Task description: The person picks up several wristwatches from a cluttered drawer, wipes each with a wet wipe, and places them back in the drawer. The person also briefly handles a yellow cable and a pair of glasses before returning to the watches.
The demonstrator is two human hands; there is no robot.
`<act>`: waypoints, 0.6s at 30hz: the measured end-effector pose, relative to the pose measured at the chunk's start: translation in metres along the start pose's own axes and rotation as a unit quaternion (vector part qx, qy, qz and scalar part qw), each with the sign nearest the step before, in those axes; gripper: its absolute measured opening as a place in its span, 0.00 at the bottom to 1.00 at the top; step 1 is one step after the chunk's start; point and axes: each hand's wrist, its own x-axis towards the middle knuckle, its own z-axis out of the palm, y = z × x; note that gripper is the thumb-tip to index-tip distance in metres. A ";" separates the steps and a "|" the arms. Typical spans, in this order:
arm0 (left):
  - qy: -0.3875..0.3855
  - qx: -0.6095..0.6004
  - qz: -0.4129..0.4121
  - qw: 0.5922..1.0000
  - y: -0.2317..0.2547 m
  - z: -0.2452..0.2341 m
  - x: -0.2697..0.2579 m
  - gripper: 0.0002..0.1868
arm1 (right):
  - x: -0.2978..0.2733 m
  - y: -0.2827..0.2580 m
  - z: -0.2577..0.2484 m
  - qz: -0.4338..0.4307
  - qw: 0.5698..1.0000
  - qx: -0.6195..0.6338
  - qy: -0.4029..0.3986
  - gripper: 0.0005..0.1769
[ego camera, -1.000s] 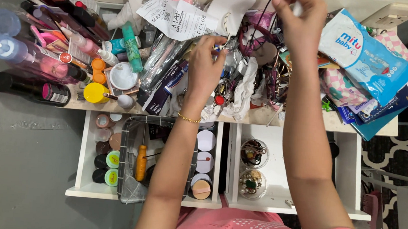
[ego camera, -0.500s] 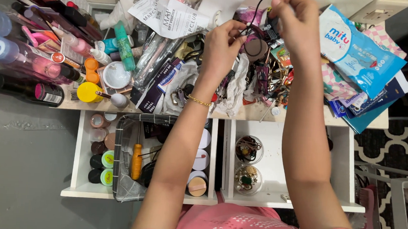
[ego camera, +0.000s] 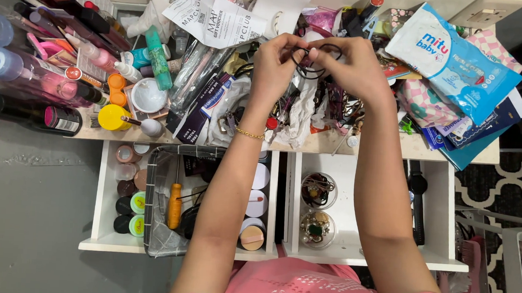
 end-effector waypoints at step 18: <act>0.057 0.303 0.097 0.946 0.007 0.003 -0.007 0.11 | 0.006 0.038 -0.003 0.023 0.826 0.529 0.195 0.04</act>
